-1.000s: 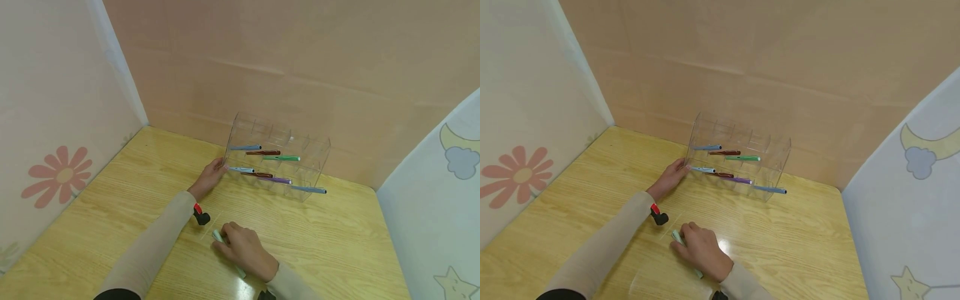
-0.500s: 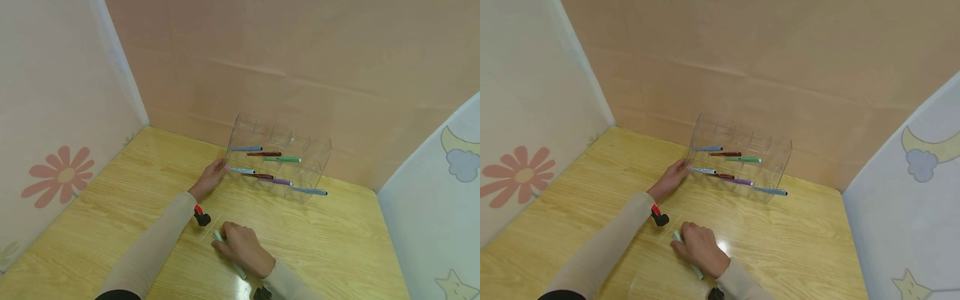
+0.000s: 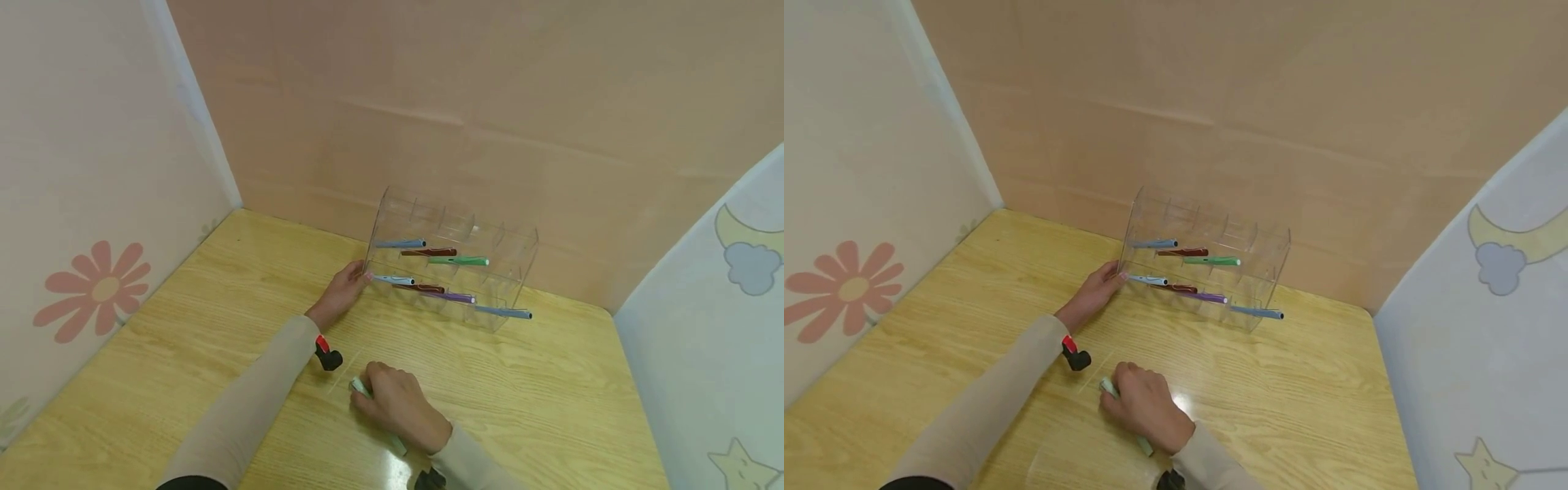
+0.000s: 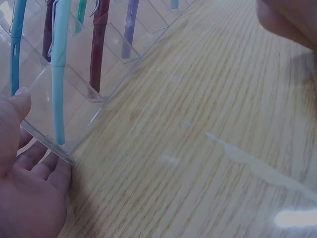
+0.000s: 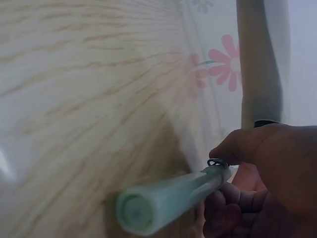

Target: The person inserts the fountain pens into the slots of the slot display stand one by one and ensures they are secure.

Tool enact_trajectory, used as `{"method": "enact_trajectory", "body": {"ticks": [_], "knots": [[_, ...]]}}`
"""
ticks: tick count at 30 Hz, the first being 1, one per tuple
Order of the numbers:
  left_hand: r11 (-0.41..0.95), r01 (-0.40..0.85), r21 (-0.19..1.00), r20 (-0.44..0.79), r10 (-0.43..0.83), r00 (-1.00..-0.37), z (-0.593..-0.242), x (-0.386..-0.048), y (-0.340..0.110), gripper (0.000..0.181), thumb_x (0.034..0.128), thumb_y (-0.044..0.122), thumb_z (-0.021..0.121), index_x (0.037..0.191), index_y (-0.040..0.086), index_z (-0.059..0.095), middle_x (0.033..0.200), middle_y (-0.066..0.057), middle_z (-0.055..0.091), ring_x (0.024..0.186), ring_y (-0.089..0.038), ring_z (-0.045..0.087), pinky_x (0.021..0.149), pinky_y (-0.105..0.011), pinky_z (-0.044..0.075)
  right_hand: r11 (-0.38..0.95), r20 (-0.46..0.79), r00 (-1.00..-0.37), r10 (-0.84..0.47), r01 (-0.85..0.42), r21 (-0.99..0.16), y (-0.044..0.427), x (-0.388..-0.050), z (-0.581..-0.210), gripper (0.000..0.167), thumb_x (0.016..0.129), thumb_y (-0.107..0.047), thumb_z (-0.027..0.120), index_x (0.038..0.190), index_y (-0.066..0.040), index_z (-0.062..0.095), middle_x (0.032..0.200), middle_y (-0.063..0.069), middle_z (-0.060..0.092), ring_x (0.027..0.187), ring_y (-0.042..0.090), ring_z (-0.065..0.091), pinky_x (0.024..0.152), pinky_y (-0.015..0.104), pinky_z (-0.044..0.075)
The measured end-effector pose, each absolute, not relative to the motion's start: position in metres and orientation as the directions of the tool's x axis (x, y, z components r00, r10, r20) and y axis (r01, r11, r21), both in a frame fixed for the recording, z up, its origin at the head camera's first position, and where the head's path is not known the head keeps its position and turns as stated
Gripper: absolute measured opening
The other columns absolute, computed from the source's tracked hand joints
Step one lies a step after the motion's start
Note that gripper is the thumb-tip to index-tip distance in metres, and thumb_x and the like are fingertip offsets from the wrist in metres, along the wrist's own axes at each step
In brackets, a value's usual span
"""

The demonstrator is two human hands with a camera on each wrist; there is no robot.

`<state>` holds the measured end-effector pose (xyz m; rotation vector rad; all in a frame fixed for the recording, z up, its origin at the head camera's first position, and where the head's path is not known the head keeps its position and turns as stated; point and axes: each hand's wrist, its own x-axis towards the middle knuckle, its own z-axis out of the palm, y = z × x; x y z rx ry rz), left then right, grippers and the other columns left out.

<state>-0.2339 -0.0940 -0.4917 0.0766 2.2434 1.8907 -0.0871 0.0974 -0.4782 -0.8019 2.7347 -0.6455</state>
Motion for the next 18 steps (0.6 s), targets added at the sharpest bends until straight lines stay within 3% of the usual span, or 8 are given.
{"method": "enact_trajectory", "body": {"ticks": [11, 18], "knots": [[0.188, -0.105, 0.977, -0.137, 0.165, -0.977, -0.497, -0.237, -0.096, 0.068, 0.1136, 0.041, 0.051, 0.169, 0.010, 0.027, 0.175, -0.017, 0.033, 0.163, -0.039, 0.031, 0.133, -0.058, 0.029, 0.745, -0.025, -0.836, -0.548, -0.474, -0.469, 0.105, -0.088, -0.466, 0.020, 0.098, -0.030, 0.075, 0.089, -0.018, 0.061, 0.067, -0.013, 0.049, 0.052, -0.002, 0.037, 0.045, 0.019, 0.033], [0.169, -0.100, 0.981, -0.131, 0.182, -0.975, -0.495, -0.236, -0.096, 0.069, 0.1139, 0.042, 0.050, 0.169, 0.010, 0.025, 0.175, -0.018, 0.031, 0.164, -0.039, 0.030, 0.133, -0.058, 0.029, 0.737, 0.011, -0.848, -0.530, -0.467, -0.488, 0.111, -0.088, -0.452, 0.013, 0.097, -0.025, 0.078, 0.097, -0.013, 0.072, 0.073, -0.009, 0.063, 0.053, -0.004, 0.043, 0.046, 0.017, 0.040]]}}
